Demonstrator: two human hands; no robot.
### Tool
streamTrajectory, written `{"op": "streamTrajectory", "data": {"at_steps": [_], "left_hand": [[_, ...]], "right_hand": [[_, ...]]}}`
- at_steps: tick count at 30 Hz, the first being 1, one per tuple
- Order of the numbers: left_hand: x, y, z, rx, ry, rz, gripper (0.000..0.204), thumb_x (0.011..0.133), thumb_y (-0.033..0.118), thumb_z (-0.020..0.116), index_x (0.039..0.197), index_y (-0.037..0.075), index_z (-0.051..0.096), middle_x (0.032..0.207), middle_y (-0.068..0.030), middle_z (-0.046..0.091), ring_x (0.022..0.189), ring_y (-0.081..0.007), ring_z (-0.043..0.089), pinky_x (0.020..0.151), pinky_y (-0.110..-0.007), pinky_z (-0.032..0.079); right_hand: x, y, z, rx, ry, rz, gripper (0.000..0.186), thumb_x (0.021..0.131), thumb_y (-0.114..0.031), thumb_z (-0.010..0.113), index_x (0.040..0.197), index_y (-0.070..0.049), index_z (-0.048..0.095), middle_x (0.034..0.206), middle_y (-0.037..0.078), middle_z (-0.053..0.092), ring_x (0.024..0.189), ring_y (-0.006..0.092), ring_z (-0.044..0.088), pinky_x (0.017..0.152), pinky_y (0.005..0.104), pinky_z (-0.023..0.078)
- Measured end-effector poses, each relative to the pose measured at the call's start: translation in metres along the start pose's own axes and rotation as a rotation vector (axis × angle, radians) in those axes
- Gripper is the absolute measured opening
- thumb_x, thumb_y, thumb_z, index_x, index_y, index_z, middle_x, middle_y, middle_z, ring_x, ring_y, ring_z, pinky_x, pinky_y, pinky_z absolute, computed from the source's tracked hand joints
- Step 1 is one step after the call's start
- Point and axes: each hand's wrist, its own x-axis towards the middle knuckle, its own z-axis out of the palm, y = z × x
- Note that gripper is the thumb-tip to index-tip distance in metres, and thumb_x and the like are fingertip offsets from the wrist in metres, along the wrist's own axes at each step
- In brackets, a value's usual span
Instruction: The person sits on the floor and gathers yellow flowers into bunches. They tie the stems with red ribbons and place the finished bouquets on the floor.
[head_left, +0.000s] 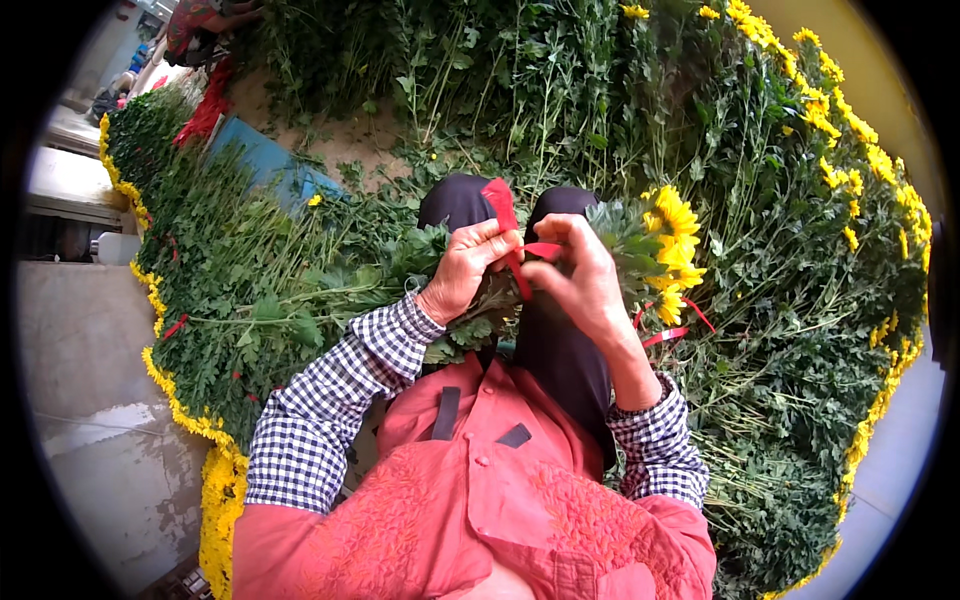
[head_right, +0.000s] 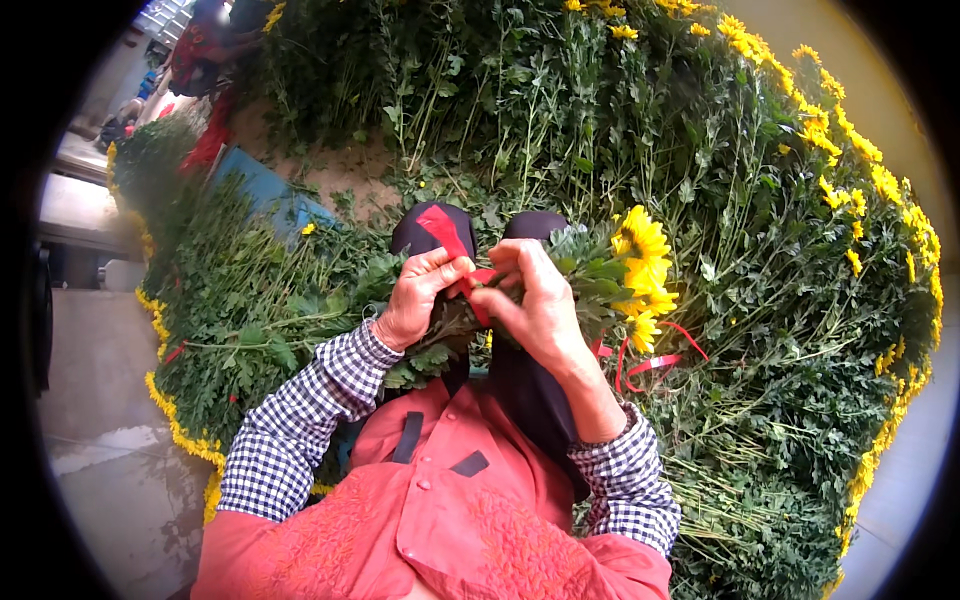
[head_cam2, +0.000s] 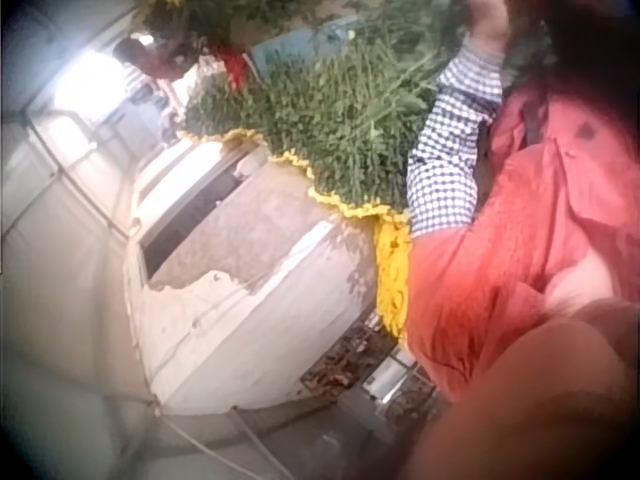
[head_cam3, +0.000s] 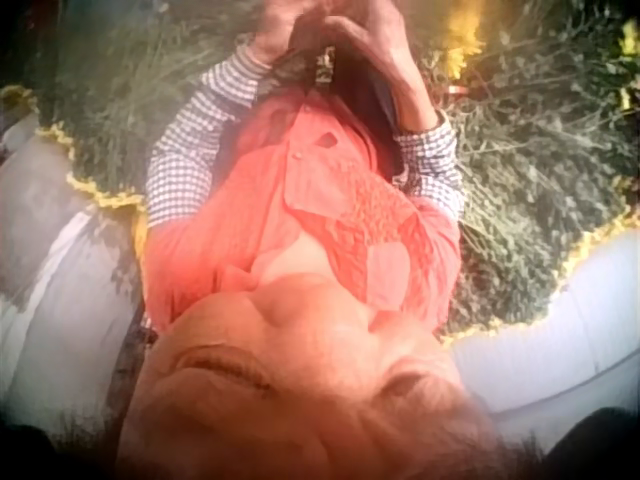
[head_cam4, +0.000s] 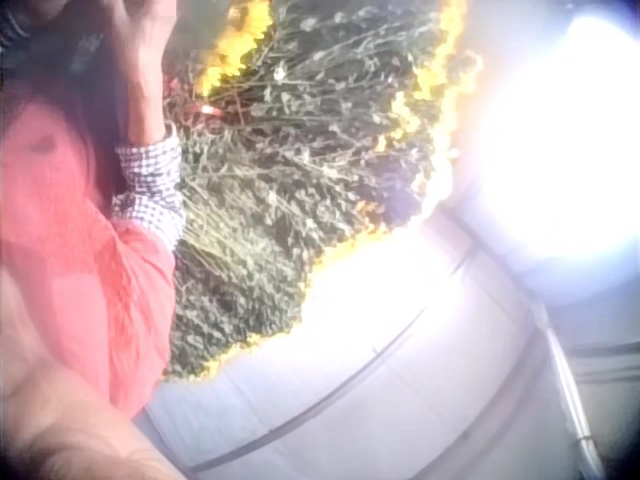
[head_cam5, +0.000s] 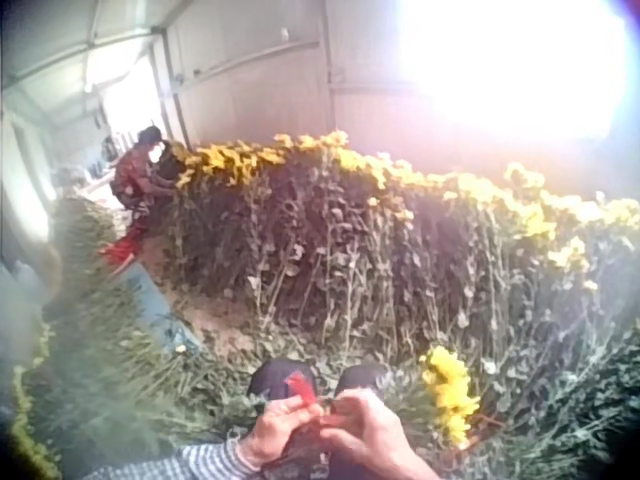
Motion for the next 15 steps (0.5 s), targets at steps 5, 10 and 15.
{"op": "streamTrajectory", "data": {"at_steps": [5, 10, 15], "left_hand": [[0.000, 0.015, -0.001, -0.247, -0.084, -0.146, 0.011, 0.091, 0.010, 0.062, 0.093, 0.001, 0.068, 0.083, 0.0001, 0.065, 0.076, -0.0058, 0.058, 0.072, -0.021, 0.048], [0.003, 0.023, -0.009, 0.227, -0.230, 0.051, 0.013, 0.075, -0.005, 0.063, 0.085, -0.001, 0.070, 0.083, -0.0028, 0.067, 0.076, -0.0088, 0.061, 0.071, -0.024, 0.050], [0.005, 0.021, 0.017, 0.903, 0.057, 0.728, 0.014, 0.071, -0.001, 0.071, 0.082, 0.001, 0.063, 0.080, -0.0093, 0.064, 0.072, -0.0233, 0.065, 0.064, -0.031, 0.051]], "right_hand": [[0.000, 0.011, 0.000, -0.332, -0.111, -0.240, 0.021, 0.071, -0.009, 0.073, 0.085, -0.001, 0.059, 0.108, 0.011, 0.060, 0.095, 0.0307, 0.059, 0.083, 0.0374, 0.049], [0.003, 0.009, -0.010, -0.139, -0.193, -0.057, 0.012, 0.077, -0.007, 0.063, 0.081, 0.000, 0.054, 0.112, 0.011, 0.061, 0.091, 0.0269, 0.062, 0.079, 0.0353, 0.050], [0.007, 0.018, -0.008, 0.068, -0.167, -0.046, 0.009, 0.085, -0.005, 0.058, 0.092, 0.000, 0.059, 0.116, 0.012, 0.059, 0.097, 0.0272, 0.062, 0.083, 0.0353, 0.050]]}}
